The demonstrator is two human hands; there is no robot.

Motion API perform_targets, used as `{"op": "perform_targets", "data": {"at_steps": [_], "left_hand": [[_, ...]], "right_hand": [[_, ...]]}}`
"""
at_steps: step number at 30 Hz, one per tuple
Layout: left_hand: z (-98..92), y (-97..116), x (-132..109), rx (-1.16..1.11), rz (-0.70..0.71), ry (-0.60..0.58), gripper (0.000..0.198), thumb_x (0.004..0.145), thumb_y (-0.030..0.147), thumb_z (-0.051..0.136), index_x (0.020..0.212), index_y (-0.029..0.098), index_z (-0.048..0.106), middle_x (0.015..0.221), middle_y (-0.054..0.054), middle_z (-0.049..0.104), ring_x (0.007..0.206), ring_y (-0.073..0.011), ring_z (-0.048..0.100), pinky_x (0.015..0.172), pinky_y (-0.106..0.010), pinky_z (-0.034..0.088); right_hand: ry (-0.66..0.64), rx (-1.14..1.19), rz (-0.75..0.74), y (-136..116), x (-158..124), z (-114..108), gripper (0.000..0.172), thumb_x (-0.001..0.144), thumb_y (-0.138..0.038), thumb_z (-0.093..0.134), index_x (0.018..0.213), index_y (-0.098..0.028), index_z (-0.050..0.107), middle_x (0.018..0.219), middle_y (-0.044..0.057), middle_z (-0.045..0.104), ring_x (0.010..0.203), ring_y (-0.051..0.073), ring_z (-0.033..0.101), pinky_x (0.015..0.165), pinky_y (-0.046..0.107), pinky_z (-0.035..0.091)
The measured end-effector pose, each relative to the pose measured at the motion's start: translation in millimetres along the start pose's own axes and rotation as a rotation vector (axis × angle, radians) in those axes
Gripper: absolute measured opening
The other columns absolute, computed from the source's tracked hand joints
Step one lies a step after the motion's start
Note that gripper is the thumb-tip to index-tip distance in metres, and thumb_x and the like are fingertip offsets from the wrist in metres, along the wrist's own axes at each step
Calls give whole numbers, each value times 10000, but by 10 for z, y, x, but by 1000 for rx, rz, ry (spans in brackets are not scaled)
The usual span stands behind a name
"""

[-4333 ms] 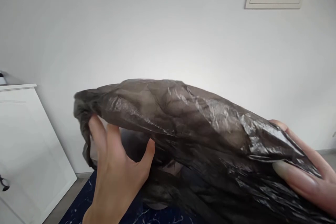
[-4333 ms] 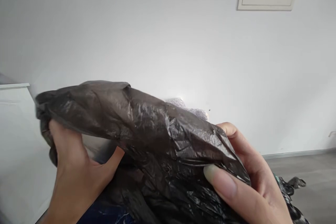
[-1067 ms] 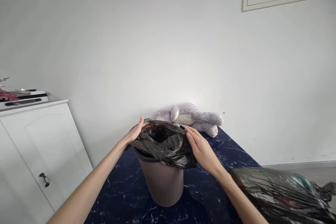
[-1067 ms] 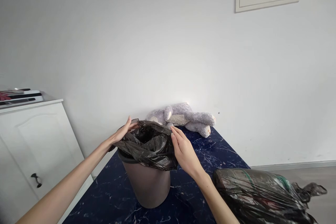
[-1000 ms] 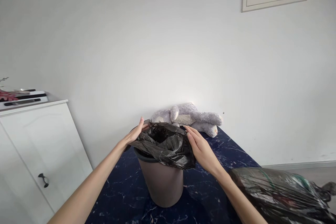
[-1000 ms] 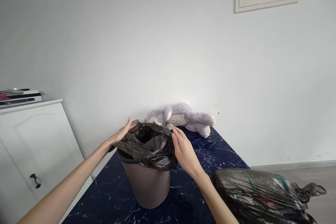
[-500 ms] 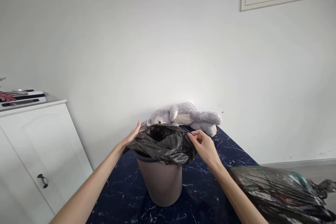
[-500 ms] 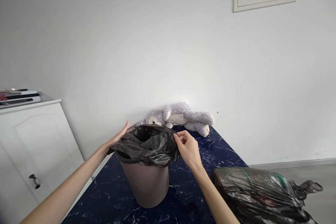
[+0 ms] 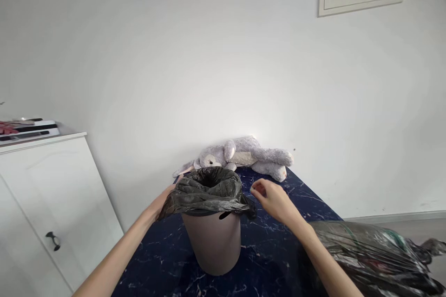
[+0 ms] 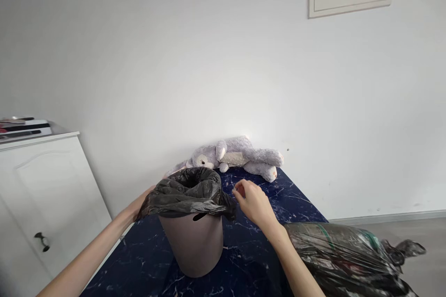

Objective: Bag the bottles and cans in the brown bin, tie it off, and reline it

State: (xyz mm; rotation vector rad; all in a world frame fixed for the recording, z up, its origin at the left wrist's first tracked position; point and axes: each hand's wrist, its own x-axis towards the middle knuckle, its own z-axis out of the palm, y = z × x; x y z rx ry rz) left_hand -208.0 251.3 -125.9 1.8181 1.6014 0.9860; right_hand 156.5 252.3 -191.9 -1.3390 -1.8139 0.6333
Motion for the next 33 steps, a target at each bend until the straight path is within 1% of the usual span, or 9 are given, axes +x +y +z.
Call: {"op": "perform_targets", "data": {"at_steps": [4,8,15,19,22,24,27,29,33], "left_hand": [[-47,19,-36,-15,-74,172,954,911,931,248,1191,151,721,1204,-186,795,1154,-413,738,1008,-531,591],[-61,91,-215,19,-8,284,877,907,932,286,1156,197,695,1337,-148,729,1350,-401,607,1204,-504,437],[55,-43,-603,-40,26,141,743,1005,819,367,1494,293,557,1615,-88,547,1522,-371,483,1226,-481,438],[155,-297,-700,-58,148,96,888,957,784,567,1662,310,310,1728,-130,400,1577,-385,412,1254,-530,418],[205,-490,-761,-30,194,38,1142,843,710,789,1713,296,178,1756,-159,342,1583,-400,400,1265,-547,409],[222,-594,-802,-71,155,35,1188,770,708,855,1702,274,260,1751,-154,357,1585,-414,391,1278,-547,395],[246,-706,-837,-317,61,106,1003,791,779,783,1587,234,508,1690,-139,475,1566,-424,423,1254,-512,446],[281,-767,-834,-488,-28,225,861,867,820,648,1502,240,609,1648,-108,541,1538,-413,472,1189,-482,524],[438,-939,-813,-494,-155,440,754,869,811,587,1345,236,699,1519,-103,672,1428,-392,605,1052,-436,618]], "right_hand": [[-79,105,-195,-410,-199,-266,345,1078,-554,540,1149,-263,711,1150,38,759,1065,206,700,881,319,534],[-257,135,-318,-664,-397,-351,280,991,-538,695,1012,-262,731,1043,4,783,998,192,717,848,290,533],[-561,-11,-358,-600,-418,-153,149,928,-287,759,1061,-247,815,891,1,806,848,177,758,749,247,538],[-666,-141,-275,-432,-385,-7,306,761,-160,835,1052,-253,850,852,16,824,807,228,780,683,268,535],[-630,-175,-230,-425,-418,-77,354,778,-203,831,1132,-223,831,1001,70,840,919,275,792,741,309,571],[-619,-123,-258,-524,-473,-198,248,881,-297,781,1115,-224,819,1040,55,836,968,248,787,818,310,590],[-598,85,-363,-765,-575,-344,191,992,-404,702,1038,-242,792,975,2,822,921,187,773,827,284,594],[-473,208,-431,-909,-630,-342,175,1018,-404,681,1045,-251,762,1013,-3,804,883,164,753,795,277,587],[-251,122,-516,-1010,-671,-132,261,1059,-345,629,1314,-303,662,1435,27,667,829,121,721,814,313,592]]}}
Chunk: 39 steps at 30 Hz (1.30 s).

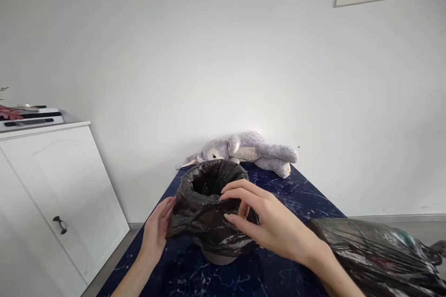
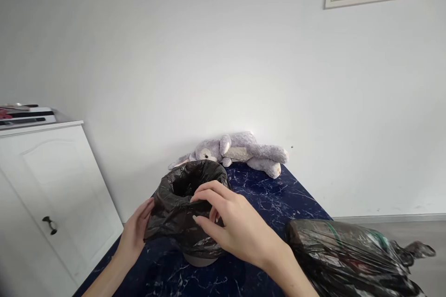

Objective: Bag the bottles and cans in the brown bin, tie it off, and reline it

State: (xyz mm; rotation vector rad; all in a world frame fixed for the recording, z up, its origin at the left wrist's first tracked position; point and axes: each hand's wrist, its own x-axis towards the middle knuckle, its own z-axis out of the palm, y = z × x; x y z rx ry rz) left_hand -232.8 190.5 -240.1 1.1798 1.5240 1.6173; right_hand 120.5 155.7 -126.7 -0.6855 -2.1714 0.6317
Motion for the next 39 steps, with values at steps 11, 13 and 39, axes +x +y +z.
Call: {"op": "perform_targets", "data": {"at_steps": [11,13,39], "left_hand": [[11,-544,-129,288,33,-104,550,773,701,696,1080,245,701,1169,-151,802,1087,-393,766,868,-454,642],[7,-566,-113,327,44,-137,545,802,718,664,1076,247,694,1159,-145,803,1092,-379,768,890,-451,636],[54,-620,-119,592,132,-215,518,928,711,524,1052,253,734,1085,-108,787,954,-305,743,803,-380,566]], "right_hand": [[149,-344,75,216,99,251,180,1067,-408,643,1152,-259,701,1117,16,716,741,172,688,657,322,496],[165,-341,105,228,112,222,192,1048,-432,673,1120,-257,709,1085,22,724,737,174,690,666,312,495],[539,-667,548,778,-195,-560,404,1022,-506,549,1323,-268,678,1410,115,616,738,199,697,687,395,530]]}}
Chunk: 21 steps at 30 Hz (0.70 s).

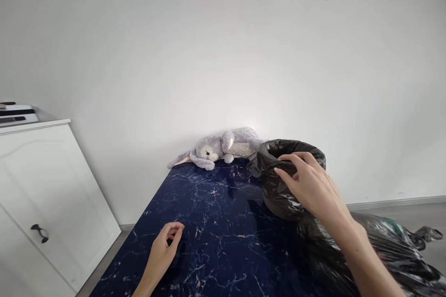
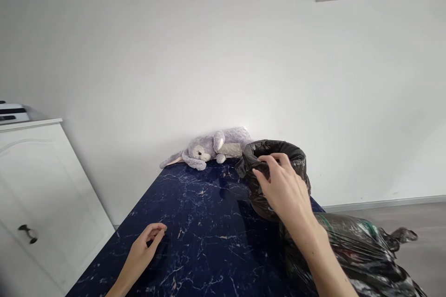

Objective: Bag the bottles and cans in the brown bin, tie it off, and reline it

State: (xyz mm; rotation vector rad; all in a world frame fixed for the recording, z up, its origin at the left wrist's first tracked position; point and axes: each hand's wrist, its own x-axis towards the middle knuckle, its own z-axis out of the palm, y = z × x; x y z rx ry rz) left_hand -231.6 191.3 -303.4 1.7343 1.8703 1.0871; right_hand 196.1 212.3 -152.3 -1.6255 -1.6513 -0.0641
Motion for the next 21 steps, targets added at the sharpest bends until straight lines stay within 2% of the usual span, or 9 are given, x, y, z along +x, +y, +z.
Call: {"op": "perform_targets", "data": {"at_steps": [3,6,8,10,14,16,19,21], "left_hand": [[3,17,2,12,-4,-10,511,924,702,523,1052,256,737,1098,-112,783,974,-315,737,844,-402,573],[8,23,4,20,1,-20,491,921,688,529,1051,263,738,1099,-111,783,996,-326,731,895,-429,575],[12,25,3,23,13,-25,481,920,678,537,1049,262,739,1102,-112,784,1013,-332,730,937,-448,570],[17,31,-1,25,26,-29,474,923,669,536,1043,257,739,1110,-114,786,1025,-335,730,970,-462,563],[25,57,-21,31,37,-44,456,938,652,535,1042,257,738,1108,-110,790,1029,-331,731,993,-467,558],[24,74,-36,29,42,-53,446,950,648,534,1036,263,741,1092,-103,794,1023,-324,733,981,-451,564],[24,91,-57,19,63,-73,431,961,646,537,1022,275,748,1057,-90,799,1005,-314,739,945,-418,575],[31,95,-69,13,82,-90,416,968,634,539,1022,278,748,1035,-81,798,984,-305,740,933,-405,575]], "right_hand": [[-151,240,-199,-330,-121,-88,370,1051,-492,536,1306,-264,678,1346,108,666,771,191,710,716,365,559],[-471,400,-419,-631,-268,-71,270,1065,-440,578,1231,-276,715,1208,46,738,847,179,720,783,320,558],[-661,426,-537,-762,-353,58,240,1057,-421,614,1210,-282,735,1165,20,763,865,178,722,798,309,538],[-783,428,-595,-823,-416,280,237,1043,-419,636,1196,-278,750,1126,14,783,878,189,726,794,309,520],[-848,439,-555,-763,-538,827,180,1000,-356,662,1081,-241,774,1023,24,792,892,212,734,809,322,530],[-840,459,-500,-673,-645,1043,171,1004,-328,639,1065,-232,766,1060,32,781,917,204,736,833,313,554],[-794,489,-400,-485,-886,1229,228,1044,-339,581,1200,-254,725,1308,52,715,1157,211,706,985,314,565],[-758,479,-327,-325,-1076,1286,301,1077,-381,530,1311,-273,686,1527,71,592,1397,255,584,1149,386,504]]}}
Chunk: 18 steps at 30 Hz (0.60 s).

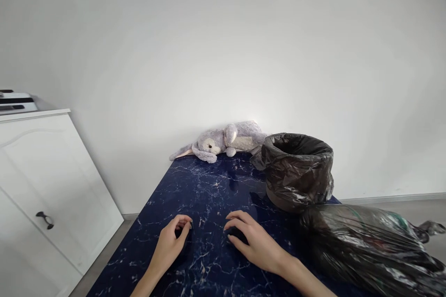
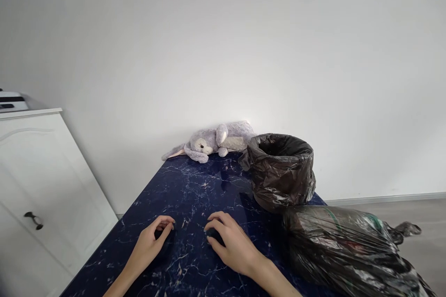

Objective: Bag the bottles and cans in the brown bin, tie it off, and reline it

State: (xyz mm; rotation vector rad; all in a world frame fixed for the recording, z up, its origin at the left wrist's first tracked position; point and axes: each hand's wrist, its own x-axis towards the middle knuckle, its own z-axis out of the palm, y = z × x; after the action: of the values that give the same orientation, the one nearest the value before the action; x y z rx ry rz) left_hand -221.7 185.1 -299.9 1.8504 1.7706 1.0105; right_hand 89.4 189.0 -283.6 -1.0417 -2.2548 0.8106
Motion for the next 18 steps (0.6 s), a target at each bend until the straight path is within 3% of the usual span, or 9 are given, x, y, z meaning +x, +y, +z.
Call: {"op": "perform_targets", "data": {"at_steps": [3,7,11,18], "left_hand": [[33,3,-21,25,39,-40,390,994,606,526,1033,279,734,1013,-70,786,954,-289,731,936,-403,565],[90,32,-73,83,95,-103,384,1040,584,483,1070,277,711,1014,-74,761,943,-278,711,907,-397,553],[118,97,-128,160,154,-163,383,1059,569,465,1070,278,714,946,-68,731,880,-277,686,871,-404,542],[145,120,-145,224,228,-222,353,1081,512,438,1109,285,707,790,-27,635,748,-248,625,910,-428,536]], "right_hand": [[35,-6,101,217,-258,142,452,1112,-503,445,1492,-316,601,1725,49,389,1597,305,360,1285,499,381],[10,-77,190,403,-441,227,643,1099,-665,373,1649,-342,453,1789,3,256,1665,319,169,1360,550,220],[-60,-130,196,398,-451,218,694,1099,-701,306,1698,-352,337,1800,-31,176,1673,296,107,1373,533,166],[-51,-159,174,377,-431,212,655,1114,-661,320,1690,-351,354,1795,-32,184,1669,288,126,1375,521,151]]}}
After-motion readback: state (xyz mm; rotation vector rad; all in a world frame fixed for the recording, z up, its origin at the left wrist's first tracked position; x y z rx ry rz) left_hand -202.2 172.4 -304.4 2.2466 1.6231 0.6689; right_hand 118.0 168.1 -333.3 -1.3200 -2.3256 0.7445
